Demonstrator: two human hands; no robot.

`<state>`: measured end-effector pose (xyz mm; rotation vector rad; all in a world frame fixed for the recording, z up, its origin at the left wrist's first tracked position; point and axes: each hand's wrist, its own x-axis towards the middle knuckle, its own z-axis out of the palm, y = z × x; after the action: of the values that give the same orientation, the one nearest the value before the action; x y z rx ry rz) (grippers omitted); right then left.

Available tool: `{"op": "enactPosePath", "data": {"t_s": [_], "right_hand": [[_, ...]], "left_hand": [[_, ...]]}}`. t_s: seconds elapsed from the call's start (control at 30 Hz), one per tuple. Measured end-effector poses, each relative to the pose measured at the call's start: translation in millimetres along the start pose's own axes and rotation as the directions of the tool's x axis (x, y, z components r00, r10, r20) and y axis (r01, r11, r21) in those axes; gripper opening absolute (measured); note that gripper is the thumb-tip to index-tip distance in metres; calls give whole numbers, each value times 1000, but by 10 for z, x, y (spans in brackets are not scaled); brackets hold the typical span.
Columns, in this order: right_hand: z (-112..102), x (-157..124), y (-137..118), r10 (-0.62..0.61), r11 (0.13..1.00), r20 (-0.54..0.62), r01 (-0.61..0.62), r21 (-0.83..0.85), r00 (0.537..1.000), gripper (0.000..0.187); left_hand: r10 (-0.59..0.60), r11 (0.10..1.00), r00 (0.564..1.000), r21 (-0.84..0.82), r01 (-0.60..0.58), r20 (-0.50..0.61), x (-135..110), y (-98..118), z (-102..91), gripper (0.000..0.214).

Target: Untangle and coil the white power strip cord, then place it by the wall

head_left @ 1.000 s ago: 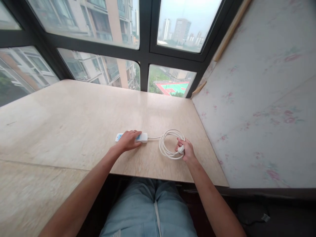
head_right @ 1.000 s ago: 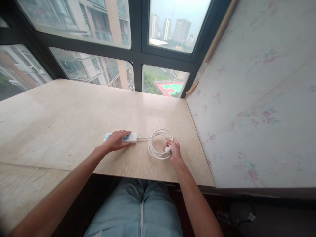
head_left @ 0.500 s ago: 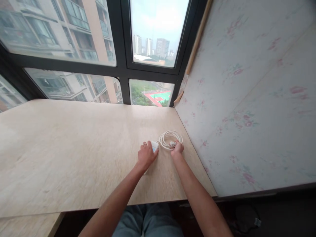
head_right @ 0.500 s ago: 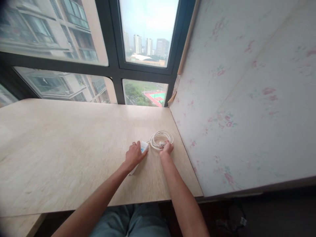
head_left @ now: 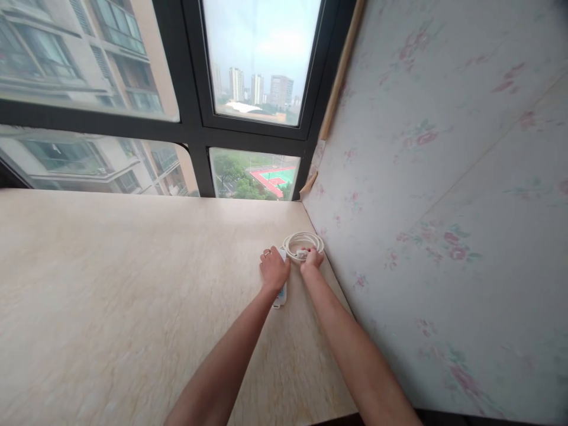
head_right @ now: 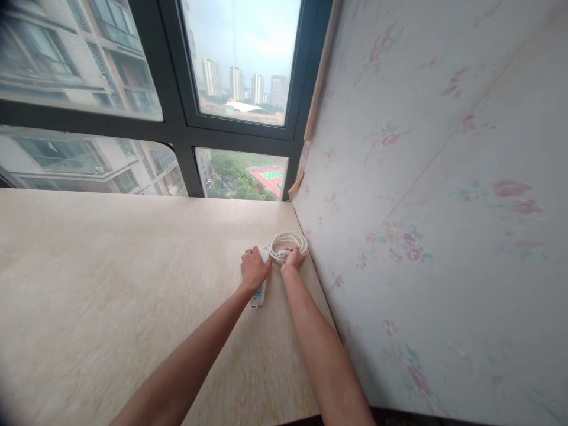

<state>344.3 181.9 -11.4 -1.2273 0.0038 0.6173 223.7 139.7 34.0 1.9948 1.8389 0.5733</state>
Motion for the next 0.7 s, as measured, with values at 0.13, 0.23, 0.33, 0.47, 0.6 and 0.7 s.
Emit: {"op": "enactPosePath", "data": {"t_s": [0.13,0.23,0.33,0.47,0.6,0.7], "right_hand": [[24,139,-102,71,997,88,-69,-24,994,15],[-5,200,-179,154,985,177,-137,-108,972,15],[-90,242,-281,235,957,244,-180,-228,941,14],[-231,301,-432,320,897,288,-191,-398,903,7],[-267,370,-525,320,842,273,-141,-520,907,9],[-218,405,-536,252,837,268,-70,-542,930,13]], "left_hand": [[-18,995,1000,-95,19,15,222,140,147,38],[-40,981,998,-189,47,37,347,174,229,44],[-58,965,997,-252,70,54,444,164,279,49],[-1,960,998,-280,18,60,547,130,325,53],[54,957,996,-288,-31,73,643,111,364,54],[61,960,996,-278,-41,67,706,114,389,55]]}}
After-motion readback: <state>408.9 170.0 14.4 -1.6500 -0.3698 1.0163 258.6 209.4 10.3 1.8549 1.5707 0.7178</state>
